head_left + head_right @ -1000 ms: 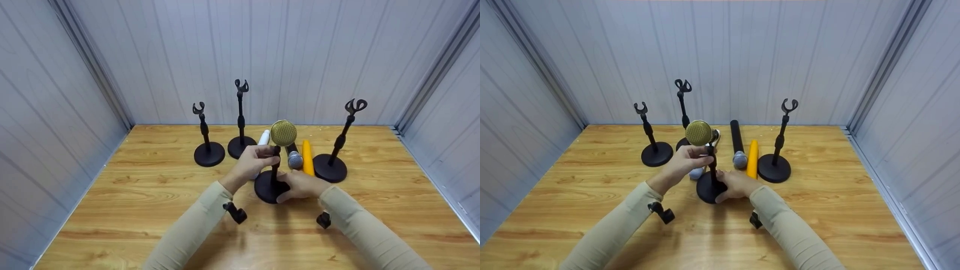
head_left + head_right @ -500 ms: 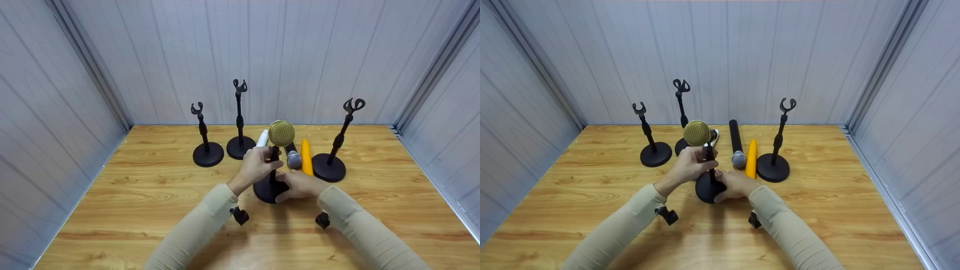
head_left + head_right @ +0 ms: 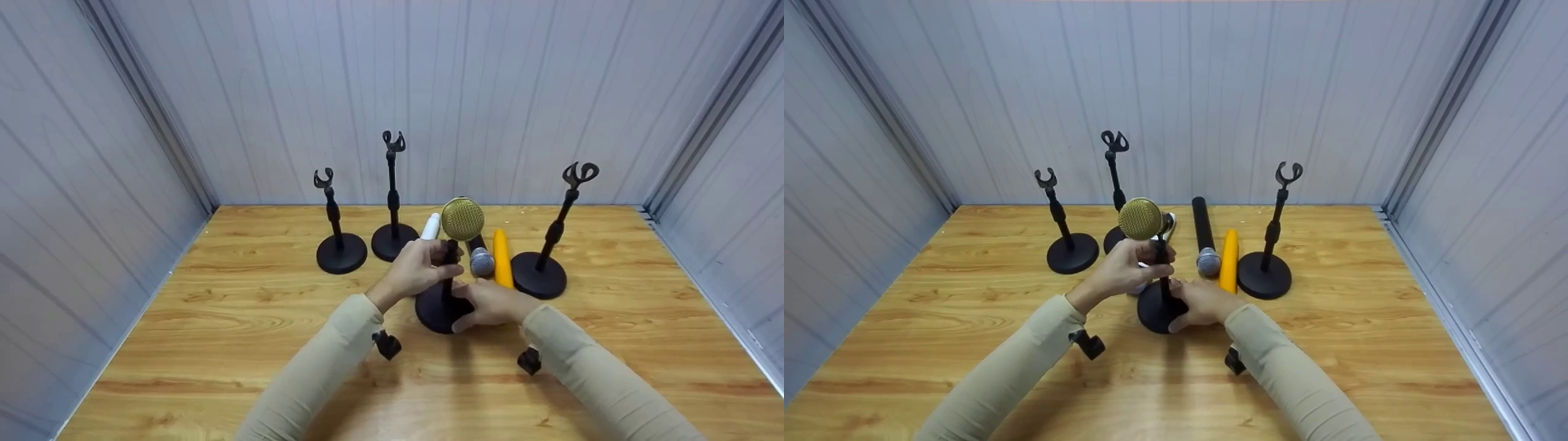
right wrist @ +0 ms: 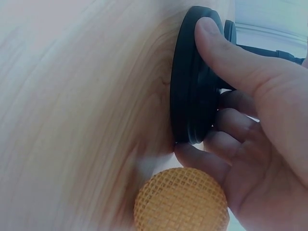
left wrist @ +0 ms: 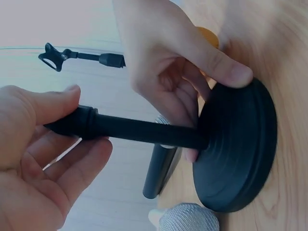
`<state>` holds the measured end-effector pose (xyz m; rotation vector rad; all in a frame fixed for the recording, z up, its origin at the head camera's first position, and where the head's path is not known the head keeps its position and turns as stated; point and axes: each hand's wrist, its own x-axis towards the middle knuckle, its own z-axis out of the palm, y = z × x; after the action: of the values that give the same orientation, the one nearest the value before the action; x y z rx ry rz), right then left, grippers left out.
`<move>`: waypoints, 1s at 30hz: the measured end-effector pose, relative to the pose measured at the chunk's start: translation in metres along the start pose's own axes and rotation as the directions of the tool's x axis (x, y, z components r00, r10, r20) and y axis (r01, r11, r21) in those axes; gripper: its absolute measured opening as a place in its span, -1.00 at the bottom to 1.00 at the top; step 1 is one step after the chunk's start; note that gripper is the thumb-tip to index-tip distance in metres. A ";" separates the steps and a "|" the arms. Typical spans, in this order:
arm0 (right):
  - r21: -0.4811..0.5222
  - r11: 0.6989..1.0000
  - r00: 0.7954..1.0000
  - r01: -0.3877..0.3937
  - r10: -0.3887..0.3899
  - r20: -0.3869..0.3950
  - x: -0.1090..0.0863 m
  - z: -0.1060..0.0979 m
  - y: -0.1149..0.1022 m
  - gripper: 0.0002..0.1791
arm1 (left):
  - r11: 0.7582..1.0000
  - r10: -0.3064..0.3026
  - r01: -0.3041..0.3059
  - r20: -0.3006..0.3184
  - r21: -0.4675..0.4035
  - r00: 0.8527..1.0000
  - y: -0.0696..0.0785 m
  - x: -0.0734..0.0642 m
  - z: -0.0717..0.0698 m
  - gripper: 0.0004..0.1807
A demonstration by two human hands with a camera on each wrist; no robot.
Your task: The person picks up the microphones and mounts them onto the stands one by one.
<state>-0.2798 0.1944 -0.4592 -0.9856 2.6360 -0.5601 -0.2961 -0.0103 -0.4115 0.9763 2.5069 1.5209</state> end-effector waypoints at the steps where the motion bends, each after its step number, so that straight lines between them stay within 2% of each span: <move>1: 0.000 1.000 1.000 0.003 -0.003 -0.001 0.000 0.000 0.000 -0.46 | 1.000 0.001 -0.001 -0.004 0.007 1.000 0.000 0.000 0.000 -0.77; 7: 0.000 1.000 1.000 0.003 -0.003 -0.009 0.000 -0.001 -0.001 -0.42 | 0.992 0.010 -0.009 -0.008 0.128 1.000 0.004 -0.002 0.001 -0.73; 9: -0.006 1.000 1.000 0.009 -0.009 -0.007 0.000 -0.001 -0.001 -0.42 | 0.973 0.013 -0.012 -0.004 0.231 1.000 0.006 -0.006 0.001 -0.74; 10: -0.011 1.000 1.000 0.015 -0.015 -0.006 0.000 -0.001 -0.002 -0.42 | 0.955 0.012 -0.012 0.003 0.297 1.000 0.007 -0.008 0.001 -0.74; 12: -0.027 0.999 1.000 0.029 -0.029 -0.002 -0.001 -0.001 -0.003 -0.41 | 0.898 0.004 -0.012 0.019 0.439 1.000 0.009 -0.014 0.002 -0.73; 15: -0.042 0.998 0.999 0.043 -0.043 0.003 -0.002 -0.002 -0.004 -0.37 | 0.775 -0.022 -0.018 0.055 0.631 0.998 0.010 -0.023 0.003 -0.71; 18: -0.056 0.998 1.000 0.014 -0.013 0.014 -0.001 -0.004 -0.004 -0.31 | 0.666 -0.094 -0.006 0.092 0.746 0.991 0.010 -0.031 0.005 -0.69; 20: -0.076 0.997 1.000 -0.019 0.020 0.022 0.000 -0.006 -0.004 -0.27 | 0.607 -0.149 -0.005 0.120 0.795 0.982 0.009 -0.035 0.008 -0.67; 22: -0.112 0.992 0.998 -0.056 0.058 0.019 0.001 -0.008 -0.003 -0.25 | 0.570 -0.182 -0.026 0.158 0.821 0.970 0.007 -0.038 0.013 -0.63; 26: -0.185 0.980 0.997 -0.077 0.079 0.001 0.004 -0.012 0.000 -0.17 | 0.508 -0.192 -0.108 0.234 0.855 0.953 -0.003 -0.039 0.024 -0.60; 28: -0.204 0.976 0.997 -0.071 0.071 -0.007 0.006 -0.013 0.001 -0.15 | 0.474 -0.200 -0.130 0.250 0.871 0.947 -0.008 -0.038 0.028 -0.58; 30: -0.211 0.975 0.997 -0.074 0.075 -0.004 0.008 -0.014 0.002 -0.14 | 0.440 -0.226 -0.122 0.241 0.890 0.944 -0.014 -0.035 0.031 -0.56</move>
<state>-0.2919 0.1937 -0.4487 -0.9387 2.7585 -0.2640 -0.2640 -0.0091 -0.4489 1.0404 2.9489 -0.2249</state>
